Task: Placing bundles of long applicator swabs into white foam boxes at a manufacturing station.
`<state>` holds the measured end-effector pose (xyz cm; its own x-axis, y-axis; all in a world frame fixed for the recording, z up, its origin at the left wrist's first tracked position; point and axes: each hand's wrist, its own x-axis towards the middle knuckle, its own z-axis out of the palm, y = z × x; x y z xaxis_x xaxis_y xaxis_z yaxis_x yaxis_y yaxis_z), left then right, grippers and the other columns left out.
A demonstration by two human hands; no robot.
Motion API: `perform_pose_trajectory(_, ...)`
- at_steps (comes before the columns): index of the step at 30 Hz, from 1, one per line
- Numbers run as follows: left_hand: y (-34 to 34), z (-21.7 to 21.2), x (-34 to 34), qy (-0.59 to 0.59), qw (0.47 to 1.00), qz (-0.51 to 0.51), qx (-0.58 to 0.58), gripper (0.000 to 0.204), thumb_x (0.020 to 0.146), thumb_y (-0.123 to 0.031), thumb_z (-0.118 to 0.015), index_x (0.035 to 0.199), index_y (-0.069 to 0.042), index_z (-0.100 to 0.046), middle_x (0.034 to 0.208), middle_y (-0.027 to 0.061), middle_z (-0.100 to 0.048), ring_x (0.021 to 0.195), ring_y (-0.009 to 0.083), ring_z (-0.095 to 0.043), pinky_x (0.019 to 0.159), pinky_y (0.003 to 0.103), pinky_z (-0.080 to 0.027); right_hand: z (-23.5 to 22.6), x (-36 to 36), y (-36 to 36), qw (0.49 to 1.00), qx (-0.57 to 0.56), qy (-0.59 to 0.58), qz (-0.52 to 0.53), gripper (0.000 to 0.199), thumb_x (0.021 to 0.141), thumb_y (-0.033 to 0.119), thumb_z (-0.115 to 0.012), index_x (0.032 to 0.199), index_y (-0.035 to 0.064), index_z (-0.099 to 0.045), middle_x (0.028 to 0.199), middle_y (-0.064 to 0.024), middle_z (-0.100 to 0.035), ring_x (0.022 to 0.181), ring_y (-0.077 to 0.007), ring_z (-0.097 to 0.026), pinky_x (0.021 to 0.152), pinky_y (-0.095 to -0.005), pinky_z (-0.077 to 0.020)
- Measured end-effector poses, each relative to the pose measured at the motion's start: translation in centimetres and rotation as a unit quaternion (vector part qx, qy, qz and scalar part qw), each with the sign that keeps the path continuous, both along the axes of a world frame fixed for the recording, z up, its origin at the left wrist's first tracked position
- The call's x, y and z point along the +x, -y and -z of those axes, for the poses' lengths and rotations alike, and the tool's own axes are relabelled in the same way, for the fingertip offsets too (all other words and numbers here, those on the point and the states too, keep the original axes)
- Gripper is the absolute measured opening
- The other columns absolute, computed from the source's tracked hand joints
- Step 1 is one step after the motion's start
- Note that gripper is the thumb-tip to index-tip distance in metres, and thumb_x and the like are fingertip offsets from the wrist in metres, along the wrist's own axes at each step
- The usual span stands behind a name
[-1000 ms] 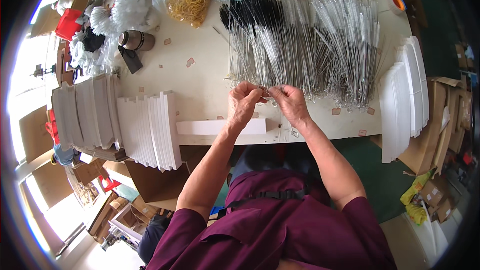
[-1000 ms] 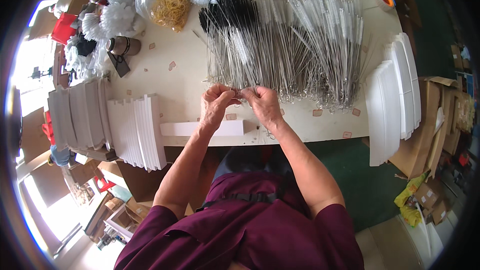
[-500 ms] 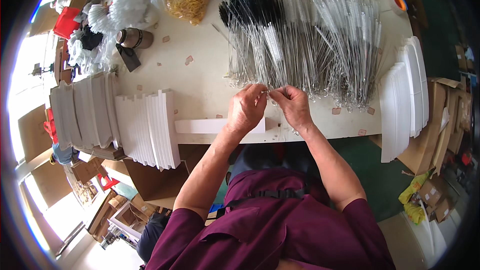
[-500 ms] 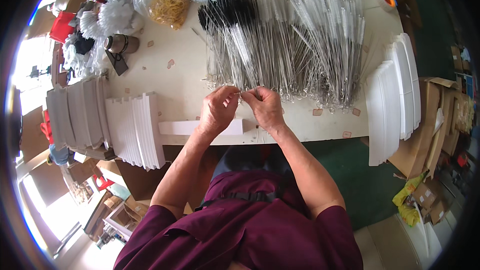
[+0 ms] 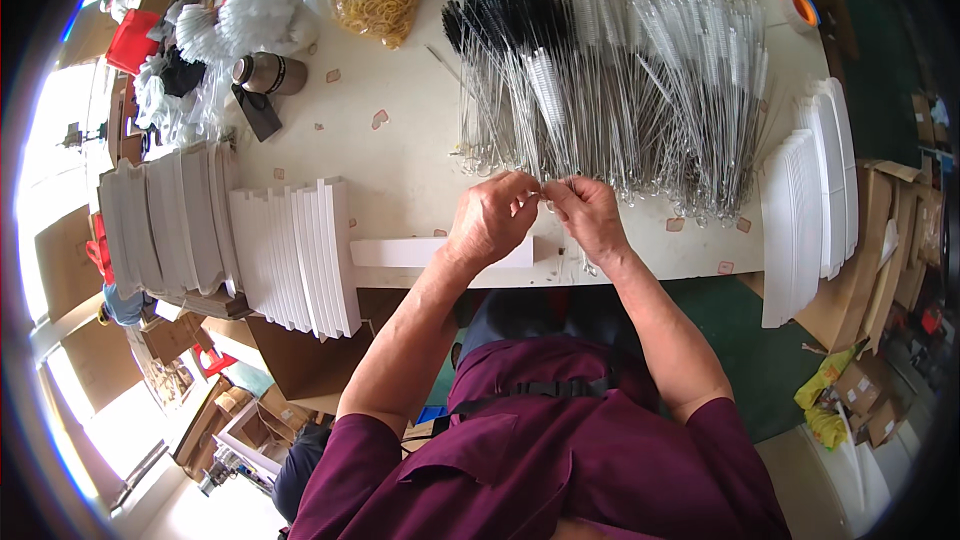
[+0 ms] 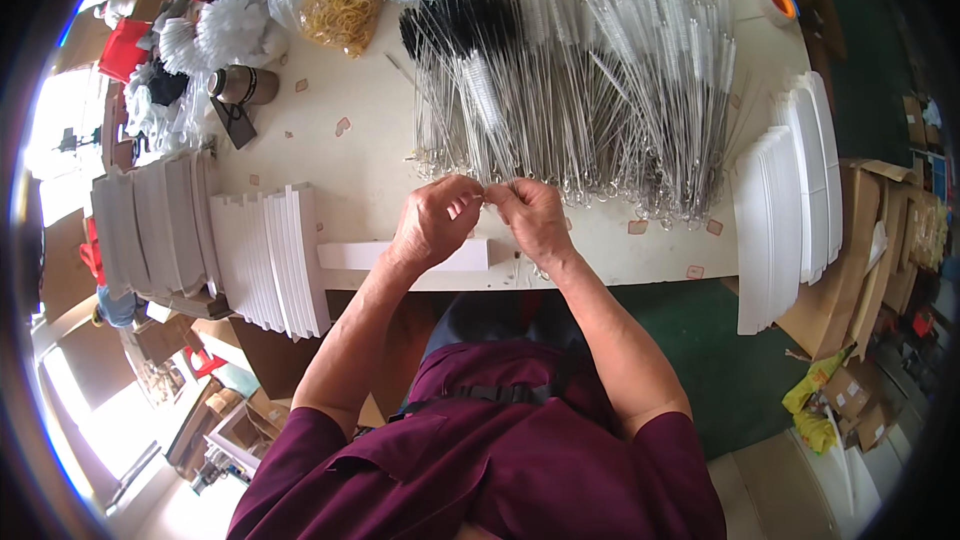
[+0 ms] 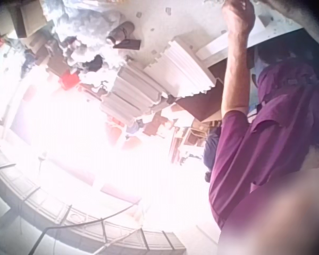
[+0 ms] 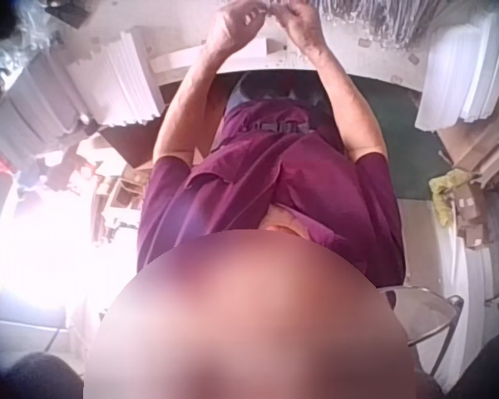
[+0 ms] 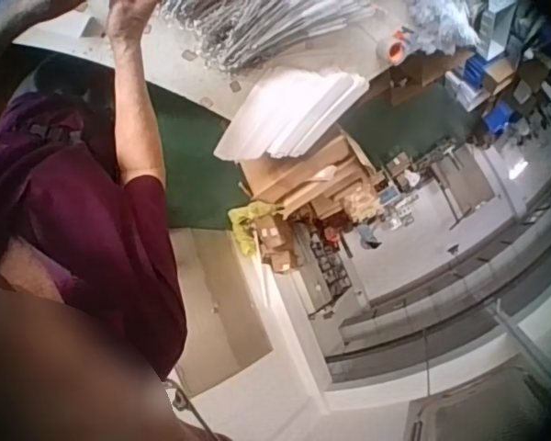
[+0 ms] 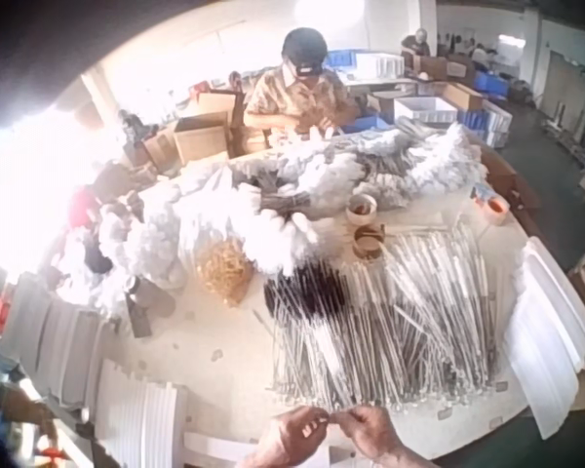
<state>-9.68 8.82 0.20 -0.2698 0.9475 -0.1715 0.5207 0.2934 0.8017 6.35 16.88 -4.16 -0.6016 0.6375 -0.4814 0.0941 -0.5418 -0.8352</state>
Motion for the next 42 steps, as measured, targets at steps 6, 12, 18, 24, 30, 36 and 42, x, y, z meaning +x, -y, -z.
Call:
perform_pose_trajectory(6, 0.1, 0.2, -0.5, -0.008, 0.998, 0.055, 0.017, 0.012, 0.086, -0.001, -0.067, 0.098, -0.002, -0.067, 0.088, 0.0109, -0.070, 0.078, 0.0208, -0.071, 0.071, 0.033, -0.057, -0.8, -0.1, 0.0, 0.999, -0.034, -0.001, -0.001, 0.024, 0.097, 0.027, -0.072, 0.084, 0.0071, -0.069, 0.063, 0.0063, -0.054, 0.048, -0.0014, -0.041, 0.043, -0.0203, -0.0289)
perform_pose_trajectory(12, 0.7, 0.5, -0.3, 0.090, 0.996, 0.011, 0.010, 0.006, 0.088, -0.002, -0.066, 0.094, 0.001, -0.064, 0.088, 0.0110, -0.071, 0.078, 0.0187, -0.072, 0.073, 0.031, -0.059, -0.6, -0.4, 0.5, 1.000, -0.019, 0.004, 0.008, 0.023, 0.096, 0.026, -0.072, 0.083, 0.0075, -0.070, 0.065, 0.0049, -0.057, 0.051, -0.0008, -0.043, 0.045, -0.0197, -0.0304)
perform_pose_trajectory(18, 0.6, 0.9, 0.3, 0.467, 0.857, -0.193, -0.106, 0.012, 0.093, -0.006, -0.067, 0.099, 0.003, -0.061, 0.088, 0.0153, -0.071, 0.077, 0.0201, -0.071, 0.074, 0.032, -0.061, -0.8, -0.5, 0.5, 0.999, 0.043, 0.010, 0.003, 0.022, 0.097, 0.021, -0.068, 0.083, 0.0047, -0.070, 0.069, 0.0017, -0.062, 0.060, -0.0035, -0.051, 0.053, -0.0214, -0.0396)
perform_pose_trajectory(24, 0.9, 1.4, 0.2, 0.592, 0.759, -0.243, -0.116, 0.012, 0.096, -0.010, -0.063, 0.100, 0.001, -0.061, 0.089, 0.0156, -0.071, 0.075, 0.0206, -0.071, 0.074, 0.034, -0.061, -1.0, -0.7, 1.0, 0.994, 0.108, 0.029, 0.013, 0.022, 0.098, 0.018, -0.067, 0.085, 0.0003, -0.070, 0.072, -0.0002, -0.064, 0.065, -0.0063, -0.055, 0.061, -0.0233, -0.0469)
perform_pose_trajectory(30, 0.9, 1.4, 0.4, 0.575, 0.787, -0.201, -0.097, 0.012, 0.096, -0.011, -0.064, 0.099, 0.001, -0.063, 0.089, 0.0153, -0.071, 0.076, 0.0201, -0.071, 0.075, 0.033, -0.061, -1.3, -0.5, 1.0, 0.996, 0.082, 0.005, 0.028, 0.022, 0.098, 0.018, -0.066, 0.084, 0.0005, -0.069, 0.071, 0.0001, -0.064, 0.065, -0.0053, -0.055, 0.059, -0.0227, -0.0456)
perform_pose_trajectory(36, 1.2, 1.4, 0.3, 0.561, 0.802, -0.188, -0.077, 0.008, 0.095, -0.007, -0.063, 0.098, 0.001, -0.063, 0.089, 0.0145, -0.071, 0.077, 0.0194, -0.071, 0.076, 0.032, -0.060, -1.3, -0.3, 0.8, 0.997, 0.064, 0.029, 0.040, 0.025, 0.099, 0.021, -0.064, 0.086, 0.0008, -0.070, 0.070, -0.0008, -0.064, 0.064, -0.0050, -0.054, 0.058, -0.0239, -0.0433)
perform_pose_trajectory(42, 1.8, 0.2, 0.4, 0.390, 0.909, -0.142, -0.043, 0.007, 0.091, 0.001, -0.066, 0.097, 0.003, -0.064, 0.088, 0.0117, -0.071, 0.080, 0.0170, -0.071, 0.076, 0.032, -0.060, -1.0, -0.1, -0.1, 0.997, 0.028, 0.053, 0.052, 0.034, 0.104, 0.030, -0.058, 0.089, 0.0016, -0.069, 0.069, -0.0004, -0.061, 0.060, -0.0046, -0.049, 0.056, -0.0230, -0.0387)
